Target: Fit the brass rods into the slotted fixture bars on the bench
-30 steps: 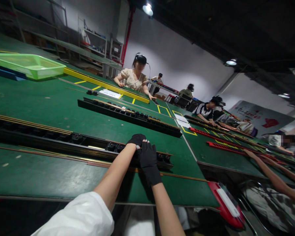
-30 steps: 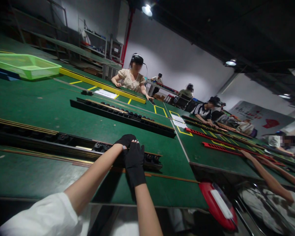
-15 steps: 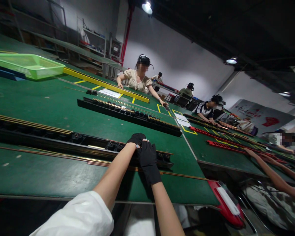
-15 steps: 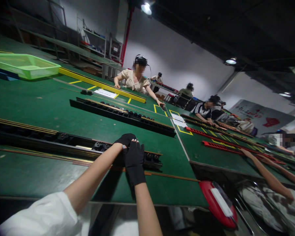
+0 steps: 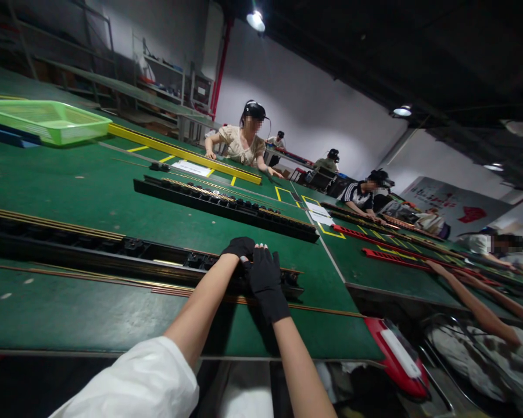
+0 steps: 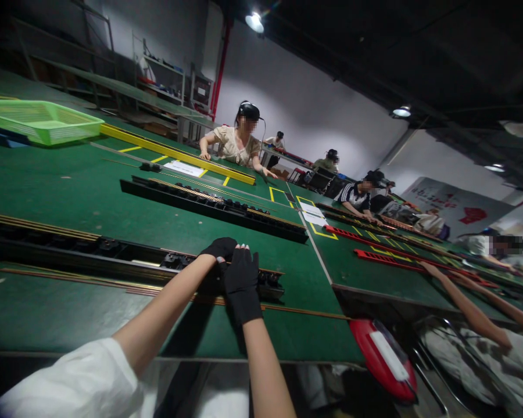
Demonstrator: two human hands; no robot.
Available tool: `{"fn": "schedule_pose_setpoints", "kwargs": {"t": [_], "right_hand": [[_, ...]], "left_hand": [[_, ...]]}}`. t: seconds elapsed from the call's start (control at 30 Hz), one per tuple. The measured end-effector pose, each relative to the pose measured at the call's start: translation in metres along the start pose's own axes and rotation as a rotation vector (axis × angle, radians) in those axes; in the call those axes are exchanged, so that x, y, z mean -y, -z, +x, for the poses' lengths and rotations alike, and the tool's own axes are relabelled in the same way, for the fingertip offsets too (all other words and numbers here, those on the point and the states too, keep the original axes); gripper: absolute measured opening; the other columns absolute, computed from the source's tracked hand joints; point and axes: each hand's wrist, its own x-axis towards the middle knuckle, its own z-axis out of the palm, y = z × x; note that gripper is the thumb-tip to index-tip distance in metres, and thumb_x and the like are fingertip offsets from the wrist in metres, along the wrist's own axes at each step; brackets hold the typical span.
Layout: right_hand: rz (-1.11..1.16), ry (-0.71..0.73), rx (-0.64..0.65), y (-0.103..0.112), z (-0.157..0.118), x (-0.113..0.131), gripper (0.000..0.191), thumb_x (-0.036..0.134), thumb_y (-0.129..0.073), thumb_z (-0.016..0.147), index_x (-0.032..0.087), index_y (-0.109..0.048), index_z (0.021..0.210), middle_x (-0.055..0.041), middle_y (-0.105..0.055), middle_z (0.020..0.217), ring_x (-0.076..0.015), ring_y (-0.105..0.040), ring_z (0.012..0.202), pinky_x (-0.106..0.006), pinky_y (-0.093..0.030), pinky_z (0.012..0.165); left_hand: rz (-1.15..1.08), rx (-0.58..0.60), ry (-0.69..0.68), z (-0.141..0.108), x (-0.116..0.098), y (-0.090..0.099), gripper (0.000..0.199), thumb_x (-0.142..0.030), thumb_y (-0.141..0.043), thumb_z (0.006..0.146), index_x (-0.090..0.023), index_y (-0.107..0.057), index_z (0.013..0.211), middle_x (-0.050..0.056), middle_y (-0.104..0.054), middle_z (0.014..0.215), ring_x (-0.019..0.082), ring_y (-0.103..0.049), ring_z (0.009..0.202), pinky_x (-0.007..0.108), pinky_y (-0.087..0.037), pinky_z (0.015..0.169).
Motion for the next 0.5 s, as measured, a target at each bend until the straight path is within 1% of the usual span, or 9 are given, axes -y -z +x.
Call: {"fn": "schedule_pose_setpoints", "kwargs": {"t": [0.1,0.33,0.5], "right_hand": [[-0.012,-0.015,0.042,-0.0005,-0.0028,-0.0034,0.051,0.039,-0.042,0.1,0.003,-0.053,0.135,-0.0248,-0.055,0.138,-0.0338,-0.051,0.13,-0.054,-0.033,0.11],[0.04,-0.049,0.002,-0.0077,-0.0055,-0.0025,0.048,0.038,-0.047,0.098,0.005,-0.056,0.132,-0.0224,-0.059,0.135,-0.0327,-0.053,0.128,-0.053,-0.031,0.112],[0.046,-0.047,0.037,-0.0033,-0.0047,-0.0016,0.049,0.04,-0.046,0.099,0.005,-0.056,0.133,-0.0216,-0.058,0.137,-0.0331,-0.052,0.129,-0.054,-0.03,0.112]], "left_hand": [[0.016,0.025,0.016,0.0016,-0.0015,0.0004,0.037,-0.037,-0.059,0.093,-0.016,-0.058,0.122,0.01,-0.061,0.121,0.021,-0.062,0.104,0.042,-0.055,0.088],[0.039,0.046,0.02,0.004,0.0009,-0.0017,0.037,-0.038,-0.059,0.093,-0.016,-0.058,0.123,0.01,-0.061,0.122,0.021,-0.061,0.105,0.042,-0.055,0.089],[0.047,0.044,0.018,0.0076,0.0005,-0.0025,0.037,-0.038,-0.059,0.093,-0.016,-0.058,0.122,0.01,-0.061,0.122,0.021,-0.062,0.105,0.043,-0.055,0.089]]}}
